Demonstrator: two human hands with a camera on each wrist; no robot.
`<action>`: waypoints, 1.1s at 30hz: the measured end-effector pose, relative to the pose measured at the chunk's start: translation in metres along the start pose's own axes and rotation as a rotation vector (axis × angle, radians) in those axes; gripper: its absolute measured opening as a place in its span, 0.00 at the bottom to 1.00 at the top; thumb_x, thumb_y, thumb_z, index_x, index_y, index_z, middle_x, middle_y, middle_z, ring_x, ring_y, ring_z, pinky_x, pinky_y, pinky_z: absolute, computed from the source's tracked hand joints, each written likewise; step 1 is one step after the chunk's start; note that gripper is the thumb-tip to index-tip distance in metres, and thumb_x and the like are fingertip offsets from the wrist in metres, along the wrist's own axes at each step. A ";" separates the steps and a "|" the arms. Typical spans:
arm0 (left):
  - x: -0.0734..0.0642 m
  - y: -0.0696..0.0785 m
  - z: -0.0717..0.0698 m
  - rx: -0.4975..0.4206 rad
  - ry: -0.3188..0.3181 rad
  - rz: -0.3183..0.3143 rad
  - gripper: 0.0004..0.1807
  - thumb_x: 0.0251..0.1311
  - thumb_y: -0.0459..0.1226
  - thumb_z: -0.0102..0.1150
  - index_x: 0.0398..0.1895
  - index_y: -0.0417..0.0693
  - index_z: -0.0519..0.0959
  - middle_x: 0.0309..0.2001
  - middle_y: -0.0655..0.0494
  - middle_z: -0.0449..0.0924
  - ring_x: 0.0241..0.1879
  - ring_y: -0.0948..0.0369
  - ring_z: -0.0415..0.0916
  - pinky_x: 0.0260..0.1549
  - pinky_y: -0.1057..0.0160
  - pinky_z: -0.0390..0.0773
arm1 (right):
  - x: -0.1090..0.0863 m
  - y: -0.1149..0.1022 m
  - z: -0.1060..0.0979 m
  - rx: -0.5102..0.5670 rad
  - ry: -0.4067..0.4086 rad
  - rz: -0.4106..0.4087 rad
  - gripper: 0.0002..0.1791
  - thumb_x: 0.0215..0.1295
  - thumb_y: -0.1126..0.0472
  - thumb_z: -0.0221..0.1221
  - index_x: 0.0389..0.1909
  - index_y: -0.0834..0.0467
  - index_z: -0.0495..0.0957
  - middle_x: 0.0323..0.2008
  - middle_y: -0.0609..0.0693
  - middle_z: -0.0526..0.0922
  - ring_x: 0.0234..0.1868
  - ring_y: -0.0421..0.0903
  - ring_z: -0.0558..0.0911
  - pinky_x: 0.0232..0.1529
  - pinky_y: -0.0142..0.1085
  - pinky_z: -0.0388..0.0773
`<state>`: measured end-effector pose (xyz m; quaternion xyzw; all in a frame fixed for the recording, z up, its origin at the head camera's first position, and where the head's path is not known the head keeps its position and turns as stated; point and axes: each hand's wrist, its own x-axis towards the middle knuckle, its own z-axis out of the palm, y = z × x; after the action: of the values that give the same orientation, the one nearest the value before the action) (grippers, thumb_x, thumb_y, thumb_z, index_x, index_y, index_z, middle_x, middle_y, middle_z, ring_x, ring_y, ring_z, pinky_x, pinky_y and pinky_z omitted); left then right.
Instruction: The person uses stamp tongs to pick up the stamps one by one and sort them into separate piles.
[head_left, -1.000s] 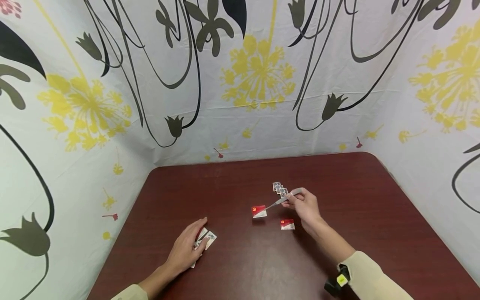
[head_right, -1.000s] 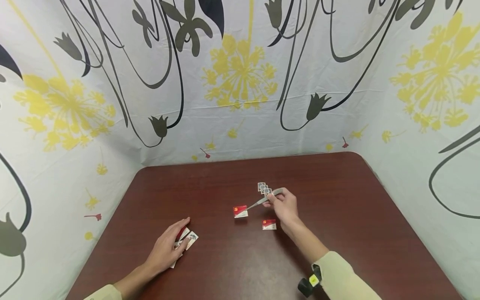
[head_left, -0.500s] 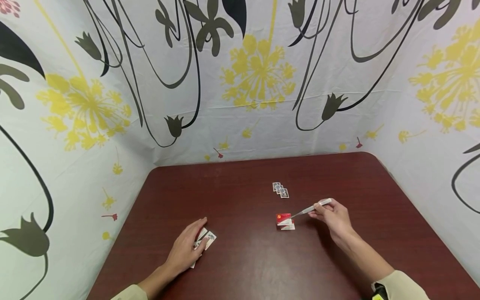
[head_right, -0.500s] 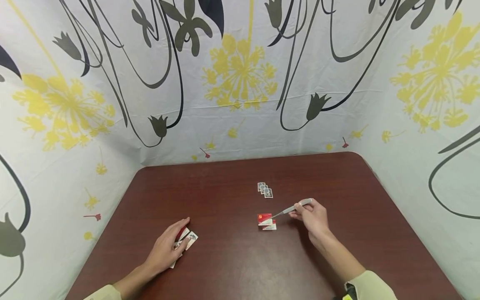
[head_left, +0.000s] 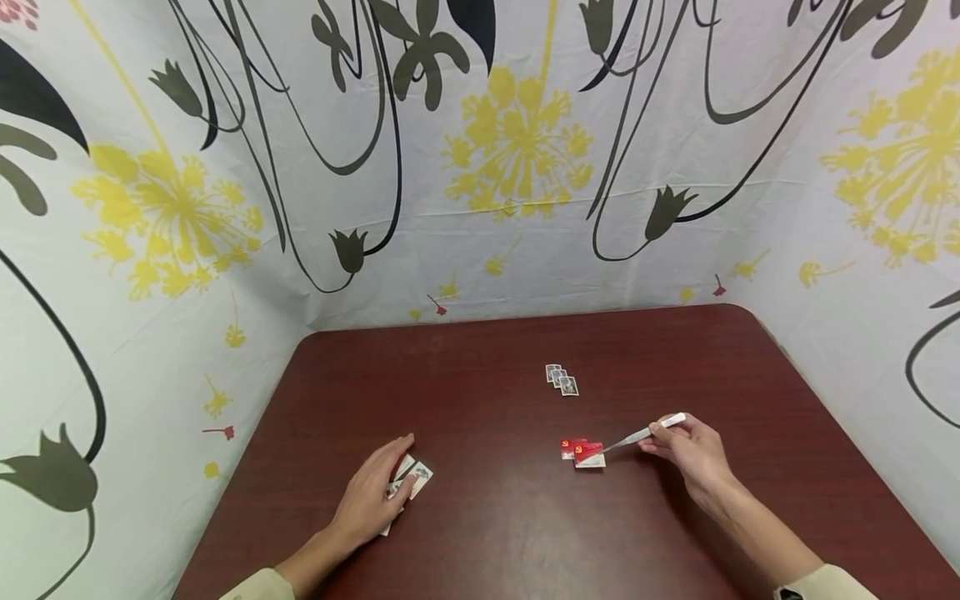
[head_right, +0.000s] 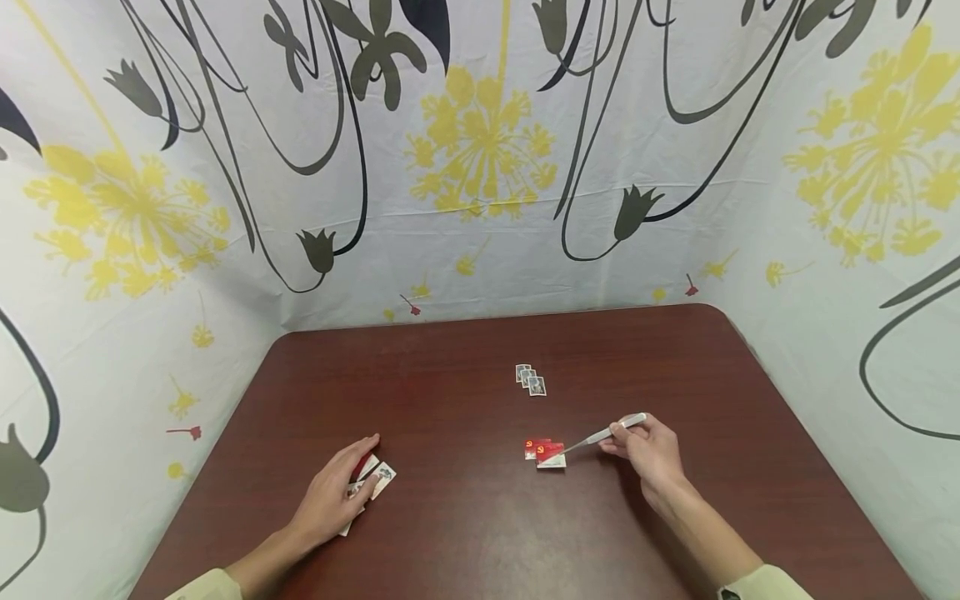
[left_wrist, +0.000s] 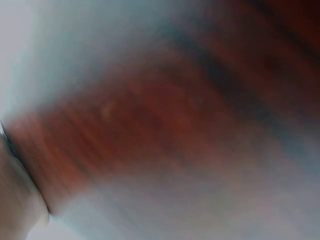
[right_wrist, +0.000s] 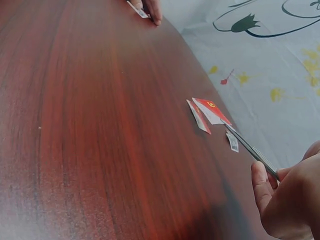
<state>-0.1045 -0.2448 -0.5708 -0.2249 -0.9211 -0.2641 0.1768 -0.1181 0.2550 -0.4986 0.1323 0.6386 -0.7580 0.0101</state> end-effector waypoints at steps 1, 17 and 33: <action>0.000 0.000 0.000 0.002 0.001 0.001 0.34 0.65 0.38 0.72 0.74 0.43 0.75 0.71 0.49 0.77 0.70 0.47 0.74 0.64 0.41 0.75 | 0.000 0.001 0.000 0.000 0.002 0.003 0.03 0.77 0.75 0.55 0.41 0.67 0.71 0.27 0.48 0.87 0.29 0.41 0.89 0.39 0.34 0.88; 0.000 0.000 -0.001 0.006 -0.005 -0.004 0.34 0.65 0.39 0.72 0.74 0.43 0.75 0.71 0.48 0.77 0.70 0.48 0.74 0.64 0.41 0.76 | 0.000 0.007 0.001 -0.069 0.013 0.003 0.04 0.78 0.75 0.55 0.42 0.68 0.69 0.28 0.47 0.86 0.29 0.41 0.89 0.39 0.34 0.88; 0.000 -0.001 0.000 0.006 -0.001 0.001 0.34 0.65 0.38 0.72 0.74 0.43 0.75 0.71 0.49 0.77 0.70 0.48 0.74 0.64 0.41 0.76 | -0.007 0.002 -0.004 -0.289 0.080 -0.105 0.07 0.77 0.73 0.58 0.47 0.74 0.70 0.32 0.51 0.88 0.29 0.41 0.89 0.39 0.37 0.88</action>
<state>-0.1050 -0.2450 -0.5712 -0.2252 -0.9218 -0.2610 0.1772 -0.1098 0.2575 -0.4999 0.1260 0.7469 -0.6518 -0.0361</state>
